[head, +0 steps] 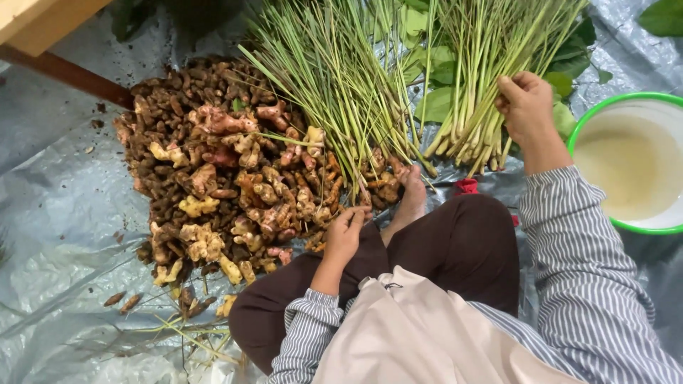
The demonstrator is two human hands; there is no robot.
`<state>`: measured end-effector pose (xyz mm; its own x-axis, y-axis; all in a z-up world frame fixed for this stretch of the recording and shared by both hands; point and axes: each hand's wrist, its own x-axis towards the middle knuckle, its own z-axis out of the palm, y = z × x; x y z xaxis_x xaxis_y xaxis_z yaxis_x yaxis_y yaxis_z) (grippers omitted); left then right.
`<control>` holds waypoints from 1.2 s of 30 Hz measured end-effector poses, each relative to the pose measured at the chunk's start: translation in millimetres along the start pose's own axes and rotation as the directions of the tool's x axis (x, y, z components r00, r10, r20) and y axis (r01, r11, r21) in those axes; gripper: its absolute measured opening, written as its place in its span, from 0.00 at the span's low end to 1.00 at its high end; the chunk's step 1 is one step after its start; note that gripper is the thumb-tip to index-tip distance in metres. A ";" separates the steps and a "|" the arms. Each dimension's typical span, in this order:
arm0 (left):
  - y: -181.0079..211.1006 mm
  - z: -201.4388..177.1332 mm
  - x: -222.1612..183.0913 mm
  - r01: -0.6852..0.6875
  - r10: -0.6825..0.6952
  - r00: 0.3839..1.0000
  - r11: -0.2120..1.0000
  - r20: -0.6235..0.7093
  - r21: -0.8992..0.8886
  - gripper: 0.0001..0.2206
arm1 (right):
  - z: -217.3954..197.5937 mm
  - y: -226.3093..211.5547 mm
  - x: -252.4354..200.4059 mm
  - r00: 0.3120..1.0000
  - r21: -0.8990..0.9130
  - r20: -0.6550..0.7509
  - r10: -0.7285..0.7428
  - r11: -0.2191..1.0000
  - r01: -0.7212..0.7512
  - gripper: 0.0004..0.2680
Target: Stripping leaves and cleaning lemongrass stalks by hand while sitting on the floor next to a pile of ginger roots.
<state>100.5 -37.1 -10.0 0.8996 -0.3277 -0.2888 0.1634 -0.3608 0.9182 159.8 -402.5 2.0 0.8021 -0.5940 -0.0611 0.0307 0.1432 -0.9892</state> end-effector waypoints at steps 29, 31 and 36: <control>59.9 35.7 13.3 0.044 0.002 0.982 0.970 0.191 -0.238 0.06 | 91.5 -19.7 -128.9 0.920 -0.470 0.387 0.069 0.873 0.132 0.08; 61.8 40.2 15.0 0.049 -0.016 0.988 0.975 0.151 -0.215 0.06 | 91.7 -30.8 -138.4 0.897 -0.600 0.408 0.171 0.790 0.123 0.14; 49.7 46.0 21.3 -0.211 0.190 0.976 0.951 0.110 0.226 0.11 | 80.9 -15.2 -142.0 0.896 -0.610 0.433 0.100 0.765 0.209 0.07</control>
<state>109.2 -102.2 17.1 0.8642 -0.4843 -0.1368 -0.1257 -0.4709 0.8732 93.7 -256.3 36.5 0.9798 -0.1755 -0.0958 -0.1722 -0.4973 -0.8503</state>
